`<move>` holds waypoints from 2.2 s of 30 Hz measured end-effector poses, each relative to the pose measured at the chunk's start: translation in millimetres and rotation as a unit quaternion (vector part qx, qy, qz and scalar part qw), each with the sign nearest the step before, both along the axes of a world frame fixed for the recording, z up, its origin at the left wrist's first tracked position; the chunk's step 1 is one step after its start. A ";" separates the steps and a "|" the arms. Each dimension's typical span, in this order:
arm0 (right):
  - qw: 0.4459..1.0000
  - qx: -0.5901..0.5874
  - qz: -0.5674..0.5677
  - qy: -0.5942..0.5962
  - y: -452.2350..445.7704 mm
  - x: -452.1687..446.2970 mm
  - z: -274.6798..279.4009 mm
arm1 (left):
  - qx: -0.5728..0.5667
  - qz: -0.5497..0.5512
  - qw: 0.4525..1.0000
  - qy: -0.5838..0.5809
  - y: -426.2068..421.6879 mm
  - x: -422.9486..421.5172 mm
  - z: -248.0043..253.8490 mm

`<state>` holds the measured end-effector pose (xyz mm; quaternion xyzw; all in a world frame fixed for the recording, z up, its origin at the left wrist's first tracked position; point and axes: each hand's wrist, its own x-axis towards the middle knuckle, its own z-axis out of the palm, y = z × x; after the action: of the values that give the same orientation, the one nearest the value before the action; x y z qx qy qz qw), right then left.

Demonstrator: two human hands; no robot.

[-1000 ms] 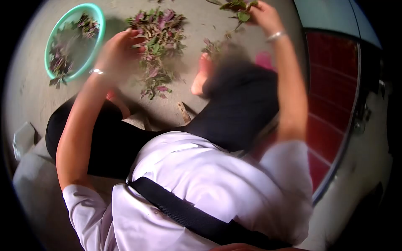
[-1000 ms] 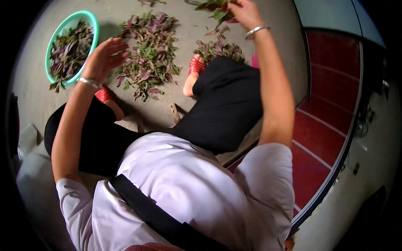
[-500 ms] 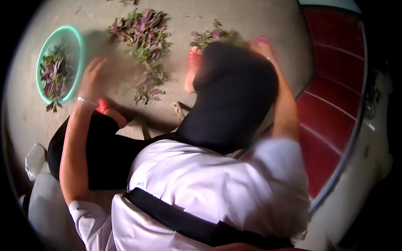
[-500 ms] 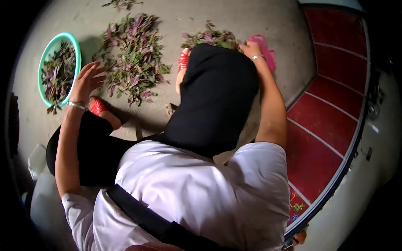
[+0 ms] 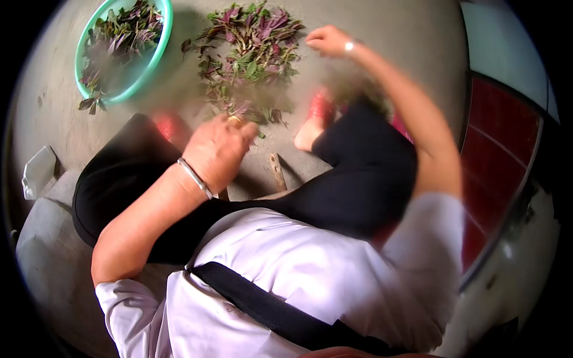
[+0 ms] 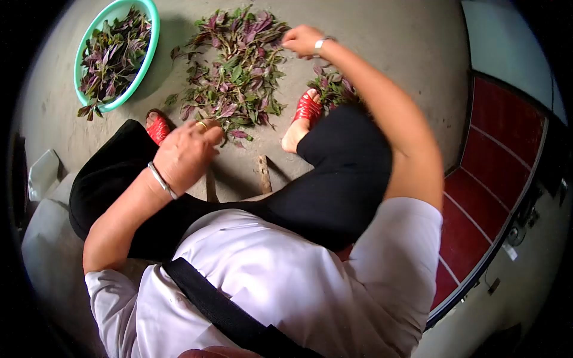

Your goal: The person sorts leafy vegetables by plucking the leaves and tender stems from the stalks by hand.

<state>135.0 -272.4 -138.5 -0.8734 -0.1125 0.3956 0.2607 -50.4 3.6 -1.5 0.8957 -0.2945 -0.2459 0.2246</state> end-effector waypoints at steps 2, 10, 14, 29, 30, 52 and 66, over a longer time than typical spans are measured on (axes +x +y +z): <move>1.000 0.015 -0.010 0.010 51.9 -0.5 -44.0 | 0.057 -0.007 0.998 0.030 2.5 3.8 20.3; 0.966 -0.168 -0.191 -0.048 168.8 -27.5 -109.9 | 0.130 -0.034 0.991 -0.001 24.4 7.1 21.3; 0.959 -0.242 -0.140 -0.043 182.6 -26.7 -116.5 | 0.145 -0.055 0.988 0.013 26.1 7.0 24.4; 0.907 0.156 -0.356 0.163 111.4 -21.0 -47.8 | 0.156 -0.045 0.985 -0.054 25.6 2.8 30.9; 0.905 0.151 -0.367 0.151 107.4 -23.0 -32.1 | 0.159 -0.040 0.985 -0.050 25.5 4.6 29.8; 0.769 0.433 -0.464 0.082 98.2 -150.5 184.4 | -0.445 0.370 0.784 0.223 -1.3 35.0 36.1; 0.675 0.549 -0.457 0.184 69.9 -131.7 184.8 | -0.445 0.469 0.717 0.261 12.2 46.3 12.6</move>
<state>3.3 -202.4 46.3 -0.4248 0.1545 0.2468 0.8572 -4.1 15.9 11.1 0.6162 0.1576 -0.1734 0.7519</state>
